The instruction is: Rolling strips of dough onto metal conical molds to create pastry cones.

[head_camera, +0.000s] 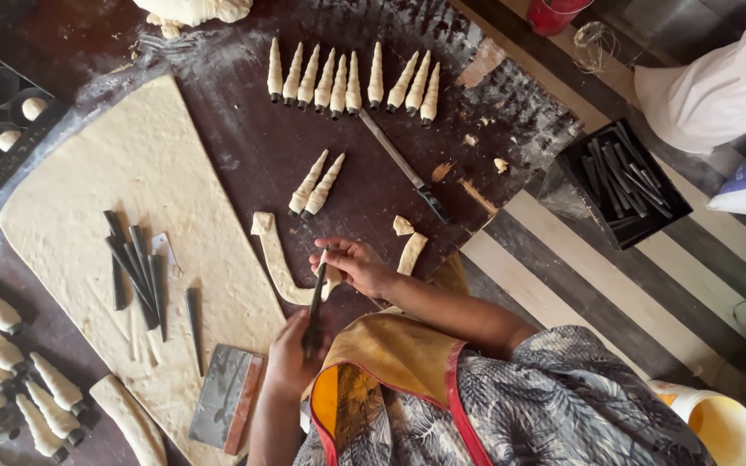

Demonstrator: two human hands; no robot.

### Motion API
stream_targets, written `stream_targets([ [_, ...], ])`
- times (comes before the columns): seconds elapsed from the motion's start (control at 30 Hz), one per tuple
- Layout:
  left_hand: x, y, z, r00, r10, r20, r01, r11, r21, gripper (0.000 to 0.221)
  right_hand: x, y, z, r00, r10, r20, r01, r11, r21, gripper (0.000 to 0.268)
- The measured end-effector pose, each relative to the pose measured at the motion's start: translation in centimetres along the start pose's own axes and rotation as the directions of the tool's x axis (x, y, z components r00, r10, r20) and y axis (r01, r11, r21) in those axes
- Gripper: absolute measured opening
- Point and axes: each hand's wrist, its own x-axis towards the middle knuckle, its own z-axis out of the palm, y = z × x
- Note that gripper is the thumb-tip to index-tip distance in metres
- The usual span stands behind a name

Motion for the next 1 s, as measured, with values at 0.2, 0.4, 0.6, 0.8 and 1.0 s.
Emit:
stream_targets([
  [0.2, 1.8, -2.5, -1.5, 0.859, 0.508, 0.061, -0.468, 0.732, 0.495, 0.036, 0.0, -0.7, -0.3, 0.991, -0.01, 0.13, 0.023, 0.995, -0.099, 0.032],
  [0.4, 0.7, -1.9, -1.7, 0.926, 0.05, 0.375, 0.068, 0.953, -0.295, 0.04, -0.5, -1.1, -0.2, 0.991, 0.117, 0.069, -0.107, 0.985, -0.133, 0.035],
  [0.6, 1.3, -2.2, -0.7, 0.99, 0.051, 0.129, -0.044, 0.997, -0.057, 0.029, -0.8, -2.4, 1.3, 0.992, 0.053, 0.114, -0.019, 0.958, -0.285, 0.037],
  [0.8, -0.6, -0.2, 0.8, 0.77, 0.634, 0.078, -0.481, 0.495, 0.724, 0.033, -0.9, -2.9, 1.6, 0.986, 0.073, 0.153, -0.039, 0.977, -0.211, 0.033],
  [1.0, -1.6, -0.5, 1.1, 0.788, 0.614, -0.045, -0.381, 0.545, 0.747, 0.029, -0.7, -1.6, 1.5, 0.978, -0.037, 0.205, 0.065, 0.989, -0.133, 0.017],
])
